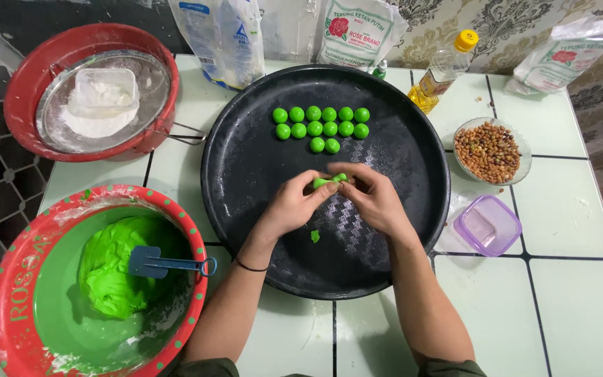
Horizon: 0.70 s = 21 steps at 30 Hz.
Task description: Preparing stuffed dough balls by placing a peanut inside a piece of green dough and rolling it into a sphere
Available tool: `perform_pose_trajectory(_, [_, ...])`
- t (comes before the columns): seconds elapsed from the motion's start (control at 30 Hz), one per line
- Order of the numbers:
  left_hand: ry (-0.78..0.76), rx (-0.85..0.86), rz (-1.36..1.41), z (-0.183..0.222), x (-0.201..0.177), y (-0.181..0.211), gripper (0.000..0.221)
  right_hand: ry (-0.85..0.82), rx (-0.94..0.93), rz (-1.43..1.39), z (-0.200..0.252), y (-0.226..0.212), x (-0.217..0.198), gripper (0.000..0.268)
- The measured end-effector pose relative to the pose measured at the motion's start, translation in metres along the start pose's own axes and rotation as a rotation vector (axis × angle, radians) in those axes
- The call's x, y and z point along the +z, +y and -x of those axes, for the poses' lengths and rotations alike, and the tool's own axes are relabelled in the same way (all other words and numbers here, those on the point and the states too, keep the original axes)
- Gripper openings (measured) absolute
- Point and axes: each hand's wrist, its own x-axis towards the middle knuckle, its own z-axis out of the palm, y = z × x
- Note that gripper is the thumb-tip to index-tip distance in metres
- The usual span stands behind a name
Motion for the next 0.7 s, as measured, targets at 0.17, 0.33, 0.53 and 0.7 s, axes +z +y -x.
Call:
perform_pose_trajectory(0.17, [-0.112, -0.077, 0.057, 0.006, -0.001, 0.020, 0.053, -0.016, 0.021, 0.025, 0.002, -0.002, -0.006, 0.044])
perform_pose_trajectory(0.33, [0.040, -0.012, -0.115, 0.000, 0.002, 0.005, 0.031, -0.050, 0.022, 0.116, 0.003, -0.004, -0.002, 0.034])
perform_pose_trajectory(0.53, [0.108, 0.069, -0.265, 0.003, -0.002, 0.023, 0.008, -0.012, 0.095, 0.033, 0.001, -0.002, 0.004, 0.031])
perform_pose_trajectory(0.7, [0.019, 0.006, -0.086, 0.005, 0.006, 0.020, 0.023, 0.012, 0.131, -0.096, 0.002, -0.004, -0.005, 0.019])
